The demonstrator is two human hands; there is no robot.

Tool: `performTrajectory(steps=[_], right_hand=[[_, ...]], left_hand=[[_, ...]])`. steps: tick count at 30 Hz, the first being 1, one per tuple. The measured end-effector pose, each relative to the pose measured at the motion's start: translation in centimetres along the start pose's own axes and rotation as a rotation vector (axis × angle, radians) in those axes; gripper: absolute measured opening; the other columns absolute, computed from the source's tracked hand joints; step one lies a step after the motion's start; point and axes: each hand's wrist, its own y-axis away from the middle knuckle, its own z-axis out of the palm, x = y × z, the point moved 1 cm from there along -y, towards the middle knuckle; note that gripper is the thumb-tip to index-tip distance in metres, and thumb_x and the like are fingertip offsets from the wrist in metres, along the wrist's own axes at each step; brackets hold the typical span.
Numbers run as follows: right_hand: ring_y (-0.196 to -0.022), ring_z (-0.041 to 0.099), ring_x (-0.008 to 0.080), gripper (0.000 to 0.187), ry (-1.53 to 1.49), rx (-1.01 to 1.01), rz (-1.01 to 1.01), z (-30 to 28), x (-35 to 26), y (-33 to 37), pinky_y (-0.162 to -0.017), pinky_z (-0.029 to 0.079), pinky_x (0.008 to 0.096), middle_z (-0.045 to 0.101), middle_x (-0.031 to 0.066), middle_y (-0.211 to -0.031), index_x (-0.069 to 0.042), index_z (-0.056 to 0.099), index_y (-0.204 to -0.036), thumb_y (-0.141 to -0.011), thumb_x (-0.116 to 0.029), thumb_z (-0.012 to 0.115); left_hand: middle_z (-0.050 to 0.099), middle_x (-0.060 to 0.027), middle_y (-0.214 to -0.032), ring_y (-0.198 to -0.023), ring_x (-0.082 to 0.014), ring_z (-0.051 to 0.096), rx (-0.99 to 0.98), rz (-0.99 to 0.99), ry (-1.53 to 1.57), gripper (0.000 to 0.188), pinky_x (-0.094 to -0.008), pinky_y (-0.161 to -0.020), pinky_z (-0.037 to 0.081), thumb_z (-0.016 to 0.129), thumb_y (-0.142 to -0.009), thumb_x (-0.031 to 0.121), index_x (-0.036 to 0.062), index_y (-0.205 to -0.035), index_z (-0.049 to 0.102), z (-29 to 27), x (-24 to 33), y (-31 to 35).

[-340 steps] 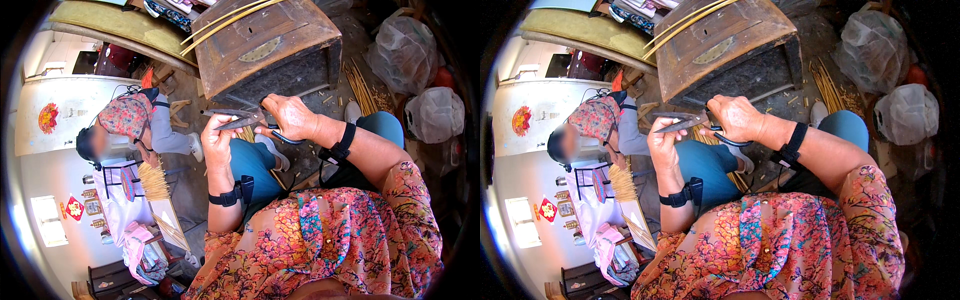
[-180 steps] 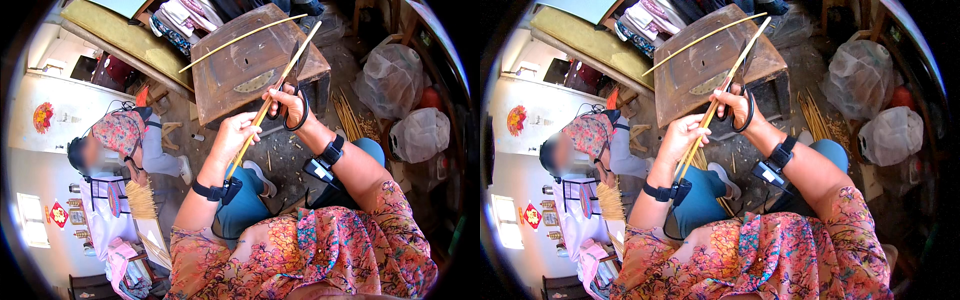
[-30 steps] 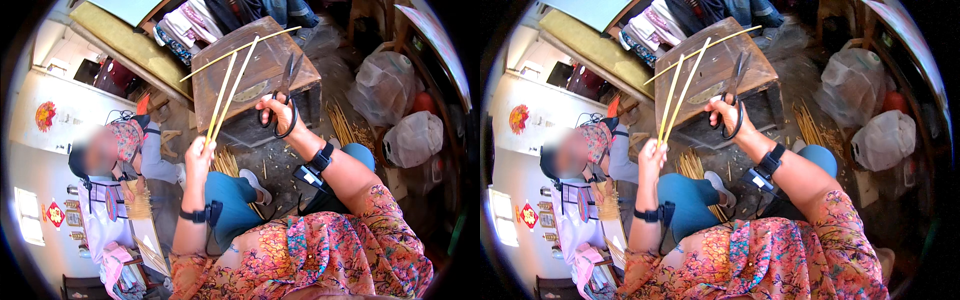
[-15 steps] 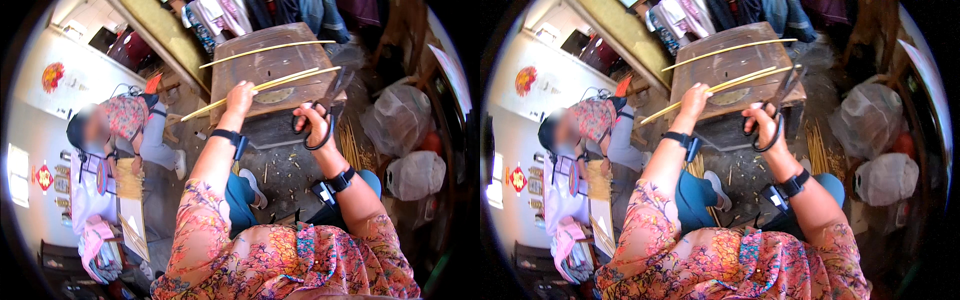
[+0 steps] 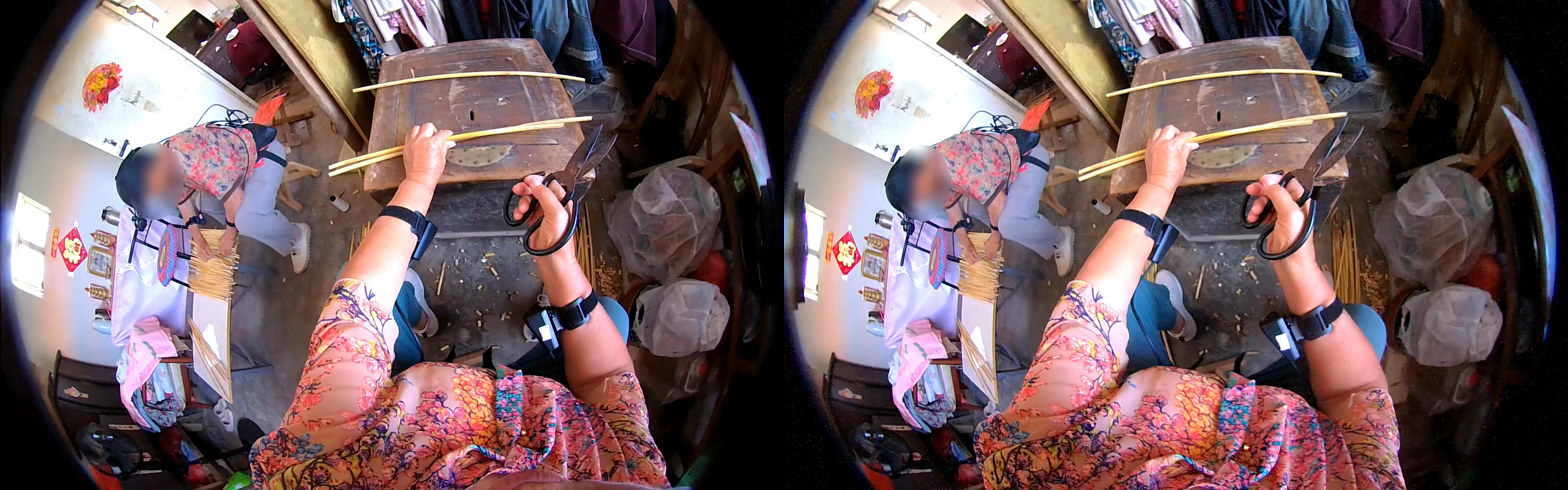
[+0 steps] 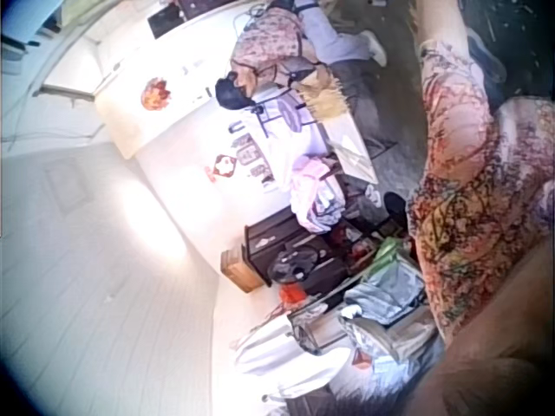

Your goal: The person sits on the floor and uses shears to cut long bamboo sticks into shorter segments. They repeatedly pick up sticks, measure them against a wooden box, cut them, and place the finished pieces on the floor.

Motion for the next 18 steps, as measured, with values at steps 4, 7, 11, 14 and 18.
performTrajectory(steps=[4,7,11,14,18], right_hand=[[-0.055,0.053,0.0131,0.016,0.001,0.016,0.01,0.13,0.01,0.08,-0.048,0.046,0.0264,0.063,0.012,-0.076,0.0,0.058,-0.087,-0.085,-0.016,0.057],[-0.055,0.053,0.013,0.015,0.02,0.008,0.019,-0.01,0.16,0.0,-0.048,0.045,0.0263,0.063,0.012,-0.076,0.0,0.058,-0.087,-0.085,-0.015,0.056],[-0.052,0.054,0.0107,0.018,0.099,0.012,0.036,-0.15,0.44,-0.18,-0.049,0.034,0.0234,0.065,0.0059,-0.076,-0.008,0.059,-0.081,-0.084,-0.025,0.057],[-0.053,0.054,0.0113,0.019,0.077,0.001,0.039,-0.13,0.47,-0.01,-0.05,0.035,0.0237,0.064,0.0059,-0.077,-0.008,0.058,-0.082,-0.085,-0.027,0.056],[-0.054,0.054,0.0119,0.02,0.097,-0.006,0.082,-0.31,0.59,0.04,-0.049,0.036,0.0238,0.064,0.0074,-0.078,-0.006,0.058,-0.082,-0.087,-0.025,0.054]], left_hand=[[0.057,-0.0054,-0.079,-0.081,-0.0255,0.053,-0.012,0.023,-0.015,0.02,-0.0358,-0.074,0.045,0.071,-0.068,0.016,0.0122,-0.088,0.071,-0.02,0.09,0.08],[0.058,-0.0051,-0.08,-0.082,-0.0255,0.053,-0.009,0.041,-0.005,0.021,-0.0356,-0.075,0.044,0.07,-0.069,0.016,0.0121,-0.09,0.07,0.14,-0.09,0.09],[0.059,-0.0045,-0.083,-0.084,-0.0255,0.053,0.004,0.049,0.001,0.022,-0.0359,-0.076,0.044,0.069,-0.071,0.017,0.0124,-0.093,0.069,0.16,-0.18,0.04],[0.059,-0.0051,-0.085,-0.083,-0.0252,0.053,0.028,0.072,-0.024,0.024,-0.0358,-0.076,0.045,0.068,-0.072,0.017,0.0114,-0.095,0.069,0.06,-0.06,0.08],[0.059,-0.0065,-0.089,-0.084,-0.026,0.053,0.051,0.098,-0.032,0.024,-0.0363,-0.077,0.045,0.068,-0.073,0.014,0.01,-0.097,0.068,0.2,0.07,0.05]])
